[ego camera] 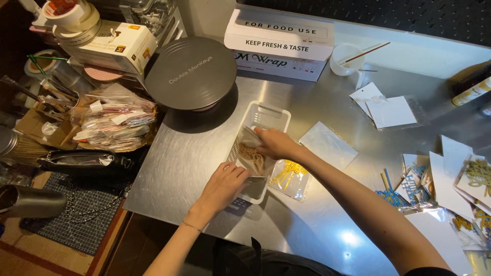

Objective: The person sorts through various decorative cake toppers by hand, inserts them into individual plastic sleeves, and places the sleeved toppers into a white plastic basket on a stainless steel table.

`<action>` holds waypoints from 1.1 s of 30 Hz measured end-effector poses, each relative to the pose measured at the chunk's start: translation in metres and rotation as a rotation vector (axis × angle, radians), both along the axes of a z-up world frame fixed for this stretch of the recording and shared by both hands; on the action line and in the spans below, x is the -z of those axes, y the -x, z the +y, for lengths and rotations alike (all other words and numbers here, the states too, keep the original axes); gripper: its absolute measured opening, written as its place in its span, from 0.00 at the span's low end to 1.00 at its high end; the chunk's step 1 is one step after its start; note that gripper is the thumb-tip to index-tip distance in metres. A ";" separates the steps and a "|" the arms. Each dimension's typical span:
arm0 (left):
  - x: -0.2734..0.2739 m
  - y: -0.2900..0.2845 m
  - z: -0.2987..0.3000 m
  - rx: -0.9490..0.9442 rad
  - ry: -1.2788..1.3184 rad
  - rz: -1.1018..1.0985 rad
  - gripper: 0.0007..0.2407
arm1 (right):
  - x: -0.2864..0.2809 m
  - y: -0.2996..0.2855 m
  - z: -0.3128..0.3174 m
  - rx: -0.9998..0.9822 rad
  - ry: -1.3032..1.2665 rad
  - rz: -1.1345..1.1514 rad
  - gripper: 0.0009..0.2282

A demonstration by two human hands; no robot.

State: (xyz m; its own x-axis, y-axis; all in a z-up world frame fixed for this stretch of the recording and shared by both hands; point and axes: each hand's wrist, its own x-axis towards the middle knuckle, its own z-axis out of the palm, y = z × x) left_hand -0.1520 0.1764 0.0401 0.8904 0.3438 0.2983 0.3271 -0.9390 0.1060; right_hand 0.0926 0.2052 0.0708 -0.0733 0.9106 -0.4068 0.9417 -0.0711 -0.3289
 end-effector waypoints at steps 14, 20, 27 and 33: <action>-0.041 -0.027 0.014 -0.066 0.046 0.071 0.08 | -0.019 -0.046 0.074 0.197 -0.294 -0.163 0.21; -0.121 -0.041 0.022 0.085 -0.246 -0.157 0.07 | -0.041 -0.045 0.051 0.331 -0.284 -0.035 0.25; -0.146 -0.063 0.093 0.262 -0.404 -0.127 0.01 | -0.038 -0.051 0.033 0.505 -0.295 -0.003 0.26; -0.066 -0.113 0.148 0.430 -0.432 -0.147 0.04 | -0.029 -0.014 0.015 0.645 -0.376 0.082 0.16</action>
State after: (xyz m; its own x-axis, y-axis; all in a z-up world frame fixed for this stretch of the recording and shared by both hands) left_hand -0.0388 0.3248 0.1062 0.8612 -0.2150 0.4605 -0.0783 -0.9515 -0.2976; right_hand 0.1068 0.2205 0.1002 0.5052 0.8597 -0.0758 0.7227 -0.4694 -0.5074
